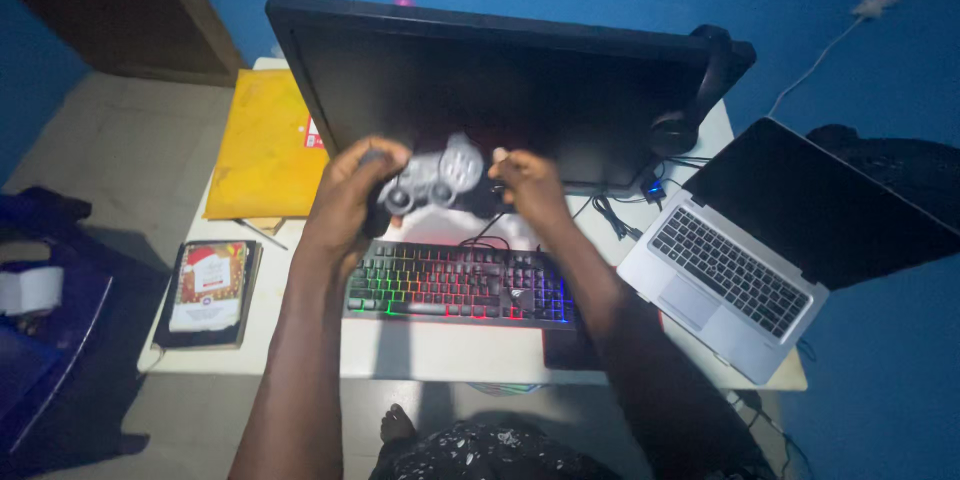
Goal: The person sets up a computer workstation by connecting a laptop to a monitor with a cable, placing headphones on the monitor, and arranging a keyboard, mouse, and game controller on the desk. They also move a yellow envelope and a notebook to a nearby chair.
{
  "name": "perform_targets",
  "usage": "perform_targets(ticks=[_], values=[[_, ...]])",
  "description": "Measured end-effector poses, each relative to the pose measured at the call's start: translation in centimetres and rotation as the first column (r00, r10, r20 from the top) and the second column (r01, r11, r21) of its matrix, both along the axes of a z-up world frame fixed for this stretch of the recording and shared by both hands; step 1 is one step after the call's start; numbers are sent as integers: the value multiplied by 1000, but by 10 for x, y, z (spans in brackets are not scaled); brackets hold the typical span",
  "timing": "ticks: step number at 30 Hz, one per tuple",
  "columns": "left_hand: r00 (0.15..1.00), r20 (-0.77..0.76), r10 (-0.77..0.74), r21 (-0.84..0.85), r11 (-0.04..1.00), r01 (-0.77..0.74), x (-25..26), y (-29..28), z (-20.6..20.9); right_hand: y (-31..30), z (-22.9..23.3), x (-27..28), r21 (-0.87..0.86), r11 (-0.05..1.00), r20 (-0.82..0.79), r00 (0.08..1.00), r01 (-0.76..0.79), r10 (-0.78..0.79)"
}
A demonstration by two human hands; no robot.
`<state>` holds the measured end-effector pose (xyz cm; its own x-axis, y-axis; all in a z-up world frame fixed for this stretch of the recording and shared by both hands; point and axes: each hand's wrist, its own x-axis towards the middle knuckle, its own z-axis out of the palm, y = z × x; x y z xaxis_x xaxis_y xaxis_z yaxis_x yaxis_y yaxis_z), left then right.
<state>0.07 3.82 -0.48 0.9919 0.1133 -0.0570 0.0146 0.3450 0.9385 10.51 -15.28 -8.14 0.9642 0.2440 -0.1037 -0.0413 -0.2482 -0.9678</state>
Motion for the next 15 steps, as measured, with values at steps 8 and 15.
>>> perform_targets(ticks=[8, 15], values=[[974, -212, -78, 348, 926, 149, 47, 37, -98, -13, 44, -9, -261, 965, 273, 959, -7, 81], [945, -217, -244, 347, 886, 308, 100, 42, -181, 25, 50, -43, -331, 941, 210, 967, -72, 148]])
